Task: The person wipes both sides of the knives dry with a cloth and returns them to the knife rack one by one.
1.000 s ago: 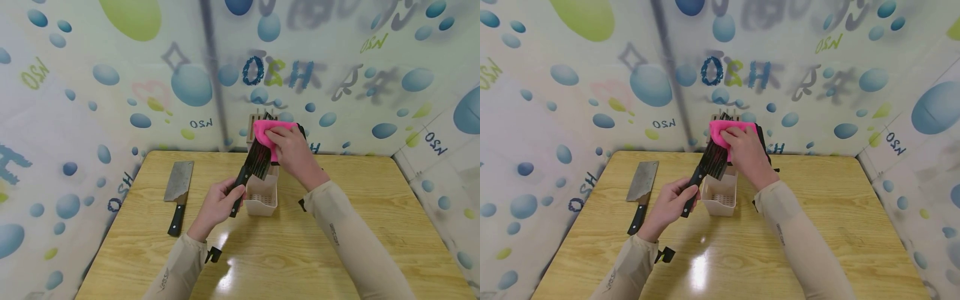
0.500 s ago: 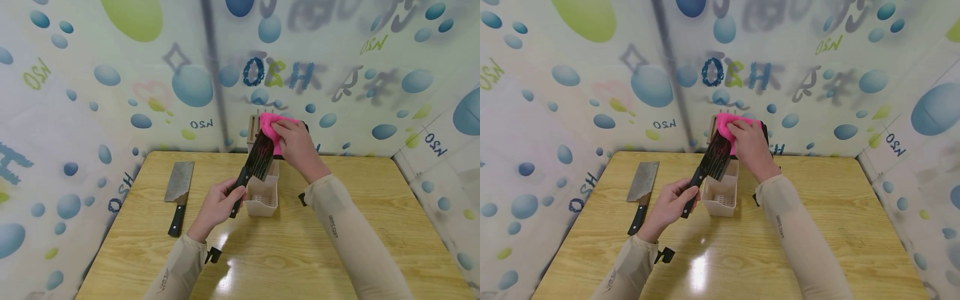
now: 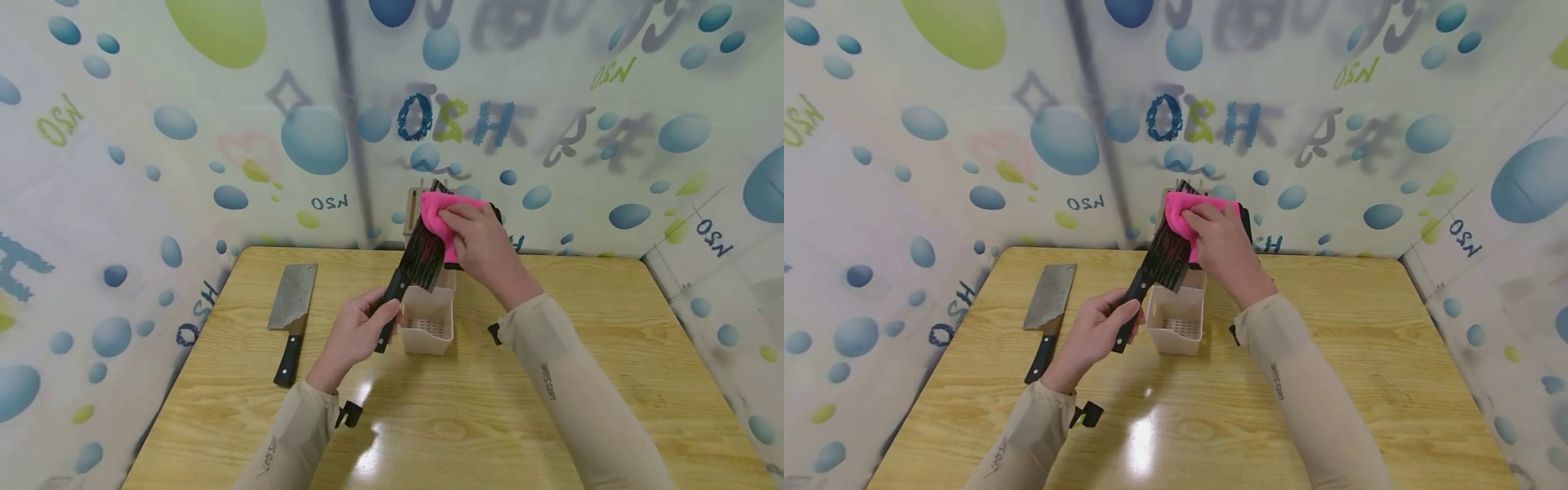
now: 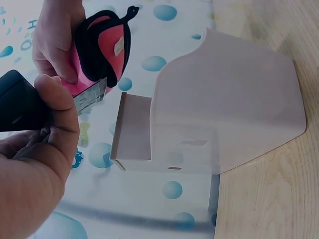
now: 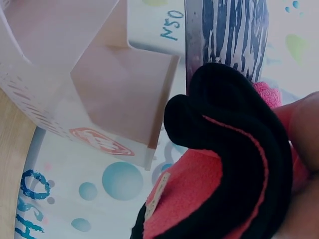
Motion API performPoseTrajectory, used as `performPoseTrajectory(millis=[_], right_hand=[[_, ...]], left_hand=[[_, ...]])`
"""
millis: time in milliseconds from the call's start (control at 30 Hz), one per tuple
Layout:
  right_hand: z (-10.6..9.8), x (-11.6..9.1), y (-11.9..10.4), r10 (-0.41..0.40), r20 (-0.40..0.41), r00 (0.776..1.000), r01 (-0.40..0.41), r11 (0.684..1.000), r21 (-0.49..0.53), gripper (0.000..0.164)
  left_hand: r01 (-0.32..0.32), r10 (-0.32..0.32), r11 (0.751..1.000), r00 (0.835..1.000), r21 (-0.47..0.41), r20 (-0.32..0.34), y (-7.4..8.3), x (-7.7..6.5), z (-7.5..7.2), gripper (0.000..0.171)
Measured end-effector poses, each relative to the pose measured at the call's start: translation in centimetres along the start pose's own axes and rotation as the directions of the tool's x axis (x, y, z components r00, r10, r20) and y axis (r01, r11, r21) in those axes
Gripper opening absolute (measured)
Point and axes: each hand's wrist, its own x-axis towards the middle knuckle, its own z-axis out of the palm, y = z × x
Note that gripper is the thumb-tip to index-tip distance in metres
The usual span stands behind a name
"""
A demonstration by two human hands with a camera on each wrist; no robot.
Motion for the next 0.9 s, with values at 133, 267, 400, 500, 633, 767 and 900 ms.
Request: performPoseTrajectory(millis=[133, 267, 400, 500, 633, 767, 900], right_hand=[[-0.2, -0.4, -0.6, -0.019, 0.009, 1.000, 0.019, 1.000, 0.000, 0.035], [-0.1, -0.9, -1.2, -0.028, 0.030, 0.999, 0.028, 1.000, -0.011, 0.034], [0.0, -1.3, -1.6, -0.074, 0.020, 0.997, 0.074, 0.997, -0.036, 0.034], [0.1, -1.5, -1.7, -0.108, -0.011, 0.994, 0.107, 0.993, -0.044, 0.034], [0.4, -1.6, -1.4, -0.109, -0.055, 0.992, 0.108, 0.994, -0.017, 0.035], [0.4, -1.6, -0.9, -0.083, -0.094, 0.992, 0.086, 0.996, 0.027, 0.035], [0.2, -1.3, -0.2, -0.074, -0.123, 0.990, 0.079, 0.996, 0.037, 0.034]], left_hand=[[-0.004, 0.004, 1.000, 1.000, -0.014, -0.012, 0.0, 0.2, -0.1, 0.027], [-0.003, 0.002, 1.000, 0.999, -0.026, -0.032, 0.0, 0.3, -0.1, 0.029], [0.003, -0.005, 0.999, 0.999, -0.046, -0.052, 0.2, 0.3, -0.1, 0.026], [0.006, -0.009, 0.998, 0.998, -0.056, -0.059, 0.4, 0.2, -0.2, 0.024], [-0.010, 0.007, 0.998, 0.999, -0.068, -0.049, 0.4, 0.0, -0.4, 0.023], [-0.033, 0.031, 0.996, 0.999, -0.079, -0.033, 0.2, -0.2, -0.5, 0.024], [-0.046, 0.045, 0.995, 0.999, -0.084, -0.021, 0.1, -0.4, -0.6, 0.024]])
